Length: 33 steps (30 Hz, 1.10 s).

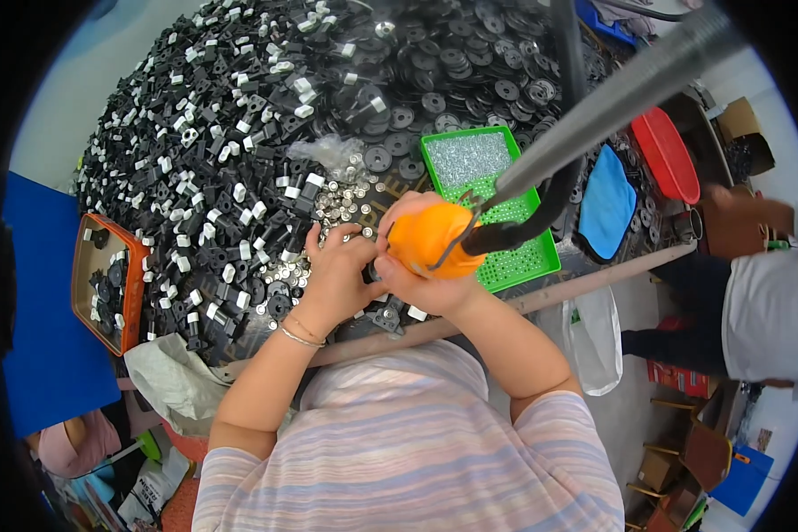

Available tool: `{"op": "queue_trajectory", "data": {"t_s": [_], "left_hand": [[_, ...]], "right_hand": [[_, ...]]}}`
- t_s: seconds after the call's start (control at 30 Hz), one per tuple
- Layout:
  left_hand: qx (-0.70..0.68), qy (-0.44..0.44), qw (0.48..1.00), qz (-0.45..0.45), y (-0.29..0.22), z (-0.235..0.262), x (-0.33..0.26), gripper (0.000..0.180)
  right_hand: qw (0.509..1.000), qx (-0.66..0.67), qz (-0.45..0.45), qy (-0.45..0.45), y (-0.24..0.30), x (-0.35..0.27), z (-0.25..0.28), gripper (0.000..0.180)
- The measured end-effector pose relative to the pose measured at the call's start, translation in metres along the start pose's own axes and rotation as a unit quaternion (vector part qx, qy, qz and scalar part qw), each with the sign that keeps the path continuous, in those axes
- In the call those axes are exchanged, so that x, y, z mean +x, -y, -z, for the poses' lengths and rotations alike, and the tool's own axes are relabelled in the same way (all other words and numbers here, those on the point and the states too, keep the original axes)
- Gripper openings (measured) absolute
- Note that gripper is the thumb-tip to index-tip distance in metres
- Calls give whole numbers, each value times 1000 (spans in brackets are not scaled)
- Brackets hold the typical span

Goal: Assembling small plastic components and metal pins using a hanging electric screwdriver on a factory workbench.

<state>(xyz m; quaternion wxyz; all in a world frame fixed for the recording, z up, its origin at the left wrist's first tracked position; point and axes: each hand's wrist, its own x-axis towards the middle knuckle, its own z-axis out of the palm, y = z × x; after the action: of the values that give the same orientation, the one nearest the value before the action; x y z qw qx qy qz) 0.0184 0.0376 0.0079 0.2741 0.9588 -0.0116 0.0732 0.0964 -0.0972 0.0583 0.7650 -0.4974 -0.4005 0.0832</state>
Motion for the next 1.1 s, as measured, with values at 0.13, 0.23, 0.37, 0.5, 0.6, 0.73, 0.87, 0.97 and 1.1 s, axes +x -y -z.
{"op": "queue_trajectory", "data": {"t_s": [0.13,0.23,0.37,0.5,0.6,0.73,0.87,0.97,1.1], "left_hand": [[20,0,1000,-7,-5,3,-2,43],[47,31,998,5,-6,4,0,45],[65,14,998,-14,-4,-3,-4,51],[52,12,998,-16,-10,6,-6,50],[48,38,998,-11,-4,1,-5,48],[63,33,997,-21,-6,3,-4,48],[49,38,998,-6,-7,4,-5,47],[44,33,998,-2,-7,2,-8,46],[69,10,997,-15,-5,0,-10,48]], "right_hand": [[996,-66,-45,31,4,-4,4,34],[999,-27,1,19,-10,-5,4,28],[994,-46,-49,84,-7,-2,2,25],[987,66,-114,97,13,14,4,24],[990,126,-55,32,12,18,17,28],[992,122,-21,-25,24,13,38,29],[992,54,17,-114,27,2,67,29],[980,41,29,-193,29,-1,80,31],[975,44,20,-215,24,-6,94,32]]}}
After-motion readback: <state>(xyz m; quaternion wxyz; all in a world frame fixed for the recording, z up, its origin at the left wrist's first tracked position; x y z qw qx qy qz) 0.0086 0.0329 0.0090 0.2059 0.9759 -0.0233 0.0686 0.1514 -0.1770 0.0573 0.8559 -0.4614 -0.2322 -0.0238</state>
